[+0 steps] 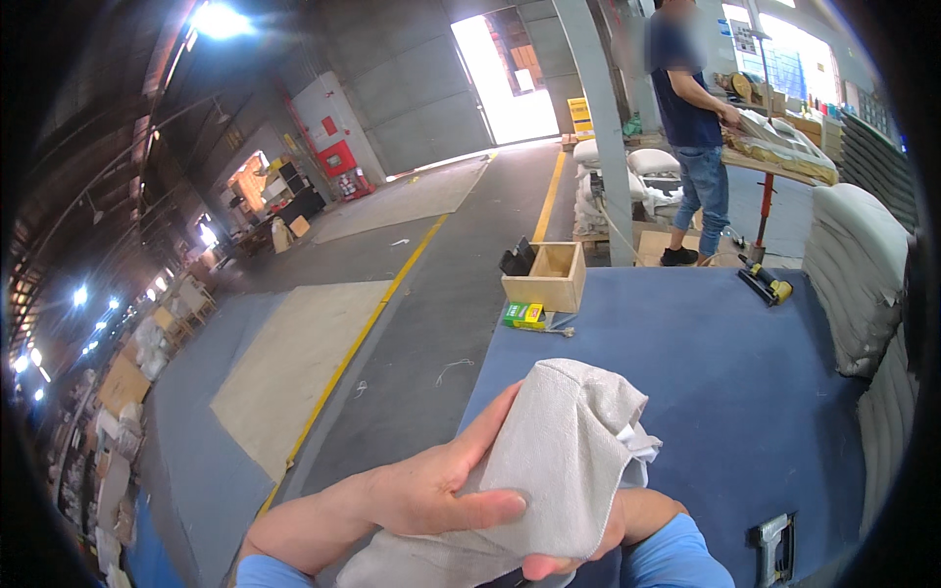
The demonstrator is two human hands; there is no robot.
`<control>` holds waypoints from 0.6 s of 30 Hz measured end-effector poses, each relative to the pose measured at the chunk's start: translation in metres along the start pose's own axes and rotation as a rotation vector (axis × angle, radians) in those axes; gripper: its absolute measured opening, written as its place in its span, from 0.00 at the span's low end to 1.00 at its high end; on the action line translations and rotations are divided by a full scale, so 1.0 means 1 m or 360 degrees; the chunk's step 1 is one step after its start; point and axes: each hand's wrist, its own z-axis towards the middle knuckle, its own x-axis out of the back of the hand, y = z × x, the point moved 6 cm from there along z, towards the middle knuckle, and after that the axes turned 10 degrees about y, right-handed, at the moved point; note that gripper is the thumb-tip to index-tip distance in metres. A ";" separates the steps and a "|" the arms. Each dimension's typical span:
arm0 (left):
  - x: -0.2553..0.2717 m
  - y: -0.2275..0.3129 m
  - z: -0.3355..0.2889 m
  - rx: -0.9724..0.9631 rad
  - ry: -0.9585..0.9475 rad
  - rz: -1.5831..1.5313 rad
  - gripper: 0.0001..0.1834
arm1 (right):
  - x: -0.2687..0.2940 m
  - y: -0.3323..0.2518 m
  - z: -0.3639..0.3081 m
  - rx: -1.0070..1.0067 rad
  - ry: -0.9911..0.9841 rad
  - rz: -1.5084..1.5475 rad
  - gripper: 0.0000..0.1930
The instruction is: The person places white fabric over a black cushion base, smooths it, and uses a staple gun to secure the fabric edges. The person repeatedly folds and staples the fabric around the cushion, then places the finished cushion aside and repeats the process with another cushion.
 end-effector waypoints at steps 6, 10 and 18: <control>0.005 0.002 -0.031 -0.0054 0.0025 0.0265 0.49 | -0.003 -0.011 0.027 0.0048 0.0423 -0.0150 0.24; 0.009 -0.003 -0.043 -0.0055 0.0083 0.0395 0.45 | -0.014 -0.034 0.030 -0.0009 0.0700 -0.0437 0.13; 0.000 -0.003 -0.062 -0.0136 0.0210 0.0467 0.43 | -0.025 -0.047 0.008 -0.1097 0.0676 0.0018 0.18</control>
